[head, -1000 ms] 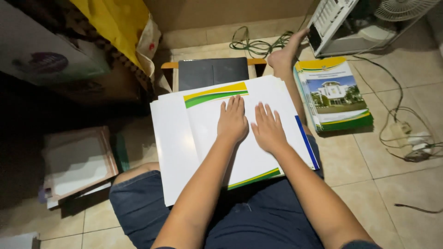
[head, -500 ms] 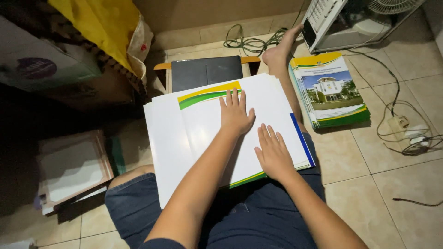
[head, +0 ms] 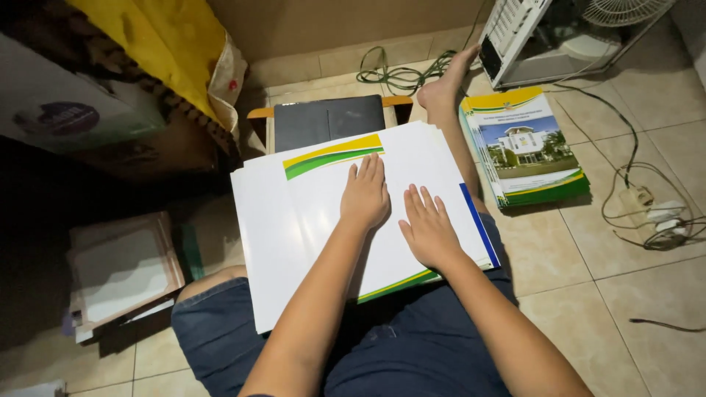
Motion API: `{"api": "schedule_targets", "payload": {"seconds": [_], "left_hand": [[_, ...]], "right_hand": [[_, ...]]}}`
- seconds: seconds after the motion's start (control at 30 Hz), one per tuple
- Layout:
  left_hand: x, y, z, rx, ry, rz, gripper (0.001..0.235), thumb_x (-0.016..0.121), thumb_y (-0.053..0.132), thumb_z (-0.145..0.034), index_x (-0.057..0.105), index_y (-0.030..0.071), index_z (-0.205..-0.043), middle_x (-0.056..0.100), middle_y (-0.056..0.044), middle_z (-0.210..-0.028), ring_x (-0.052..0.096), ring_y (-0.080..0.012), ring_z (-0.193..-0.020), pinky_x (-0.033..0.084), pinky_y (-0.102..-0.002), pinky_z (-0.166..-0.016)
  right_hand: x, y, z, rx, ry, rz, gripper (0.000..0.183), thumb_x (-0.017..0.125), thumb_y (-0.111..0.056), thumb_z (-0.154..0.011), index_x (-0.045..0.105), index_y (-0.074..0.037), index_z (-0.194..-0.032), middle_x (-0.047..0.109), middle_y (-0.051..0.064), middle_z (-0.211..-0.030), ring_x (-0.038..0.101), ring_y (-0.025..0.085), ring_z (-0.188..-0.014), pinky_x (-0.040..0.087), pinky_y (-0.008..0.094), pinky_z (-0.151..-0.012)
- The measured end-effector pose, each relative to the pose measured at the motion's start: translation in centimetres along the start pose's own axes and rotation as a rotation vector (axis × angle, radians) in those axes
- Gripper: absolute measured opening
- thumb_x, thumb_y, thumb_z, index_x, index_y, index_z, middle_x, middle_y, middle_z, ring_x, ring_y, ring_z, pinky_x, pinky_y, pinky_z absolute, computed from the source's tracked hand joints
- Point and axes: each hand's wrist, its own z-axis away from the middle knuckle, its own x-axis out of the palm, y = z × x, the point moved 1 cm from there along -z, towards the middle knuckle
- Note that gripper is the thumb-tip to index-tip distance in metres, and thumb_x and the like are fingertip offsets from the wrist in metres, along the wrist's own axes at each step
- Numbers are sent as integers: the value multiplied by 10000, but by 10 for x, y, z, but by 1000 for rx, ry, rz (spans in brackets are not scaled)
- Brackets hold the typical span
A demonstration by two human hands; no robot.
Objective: Pressing and smoothing out the pages of printed booklets to ensure they are flat and well-creased.
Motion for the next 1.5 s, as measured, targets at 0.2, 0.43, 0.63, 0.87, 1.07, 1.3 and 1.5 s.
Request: {"api": "schedule_targets", "payload": {"seconds": [0.2, 0.43, 0.63, 0.87, 1.07, 1.3, 1.5], "left_hand": [[11, -1, -1, -32, 179, 137, 601, 275, 202, -1029, 290, -57, -1572, 265, -249, -1665, 255, -356, -1557, 215, -482, -1272], [27, -9, -8, -58, 248, 252, 603, 274, 194, -1020, 296, -48, -1572, 277, -240, -1662, 254, -357, -1559, 201, -471, -1282], [33, -12, -15, -57, 274, 306, 588, 296, 181, -1022, 314, -44, -1565, 302, -239, -1652, 280, -353, -1549, 213, -471, -1281], [33, -9, -12, -79, 288, 267, 580, 284, 209, -1033, 345, -40, -1554, 319, -228, -1647, 289, -339, -1549, 198, -449, -1289], [39, -12, -12, -78, 302, 267, 581, 299, 235, -1039, 358, -49, -1543, 336, -239, -1635, 299, -356, -1540, 218, -471, -1282], [29, -14, -12, -89, 268, 324, 581, 285, 228, -1039, 359, -47, -1545, 333, -231, -1639, 300, -342, -1541, 208, -460, -1281], [28, -12, -7, -83, 300, 302, 564, 309, 198, -1032, 372, -41, -1539, 347, -220, -1635, 311, -334, -1536, 206, -463, -1284]], "right_hand": [[17, 5, 20, -98, -10, 32, 641, 304, -377, -1080, 211, -36, -1615, 190, 168, -1692, 135, 313, -1570, 67, 501, -1249], [-11, -4, -95, -81, 46, 63, 614, 312, -264, -1068, 200, -33, -1625, 189, 156, -1701, 133, 297, -1577, 79, 485, -1268], [-16, -13, -70, -62, 55, 37, 601, 284, -245, -1079, 179, -28, -1630, 155, 155, -1710, 119, 294, -1582, 62, 481, -1269], [3, -10, 6, -38, -21, 4, 635, 290, -340, -1073, 212, -12, -1611, 173, 174, -1698, 125, 321, -1572, 62, 491, -1257], [-11, -6, -88, 3, 67, -12, 625, 294, -330, -1089, 219, 2, -1614, 178, 193, -1696, 129, 332, -1574, 71, 507, -1258], [-15, -9, -110, 16, 76, -12, 611, 244, -347, -1110, 197, -24, -1626, 143, 158, -1710, 95, 290, -1587, 42, 490, -1268], [-14, -29, 4, 3, -22, -32, 628, 261, -359, -1082, 217, -30, -1615, 169, 155, -1703, 106, 286, -1584, 42, 477, -1263]]}}
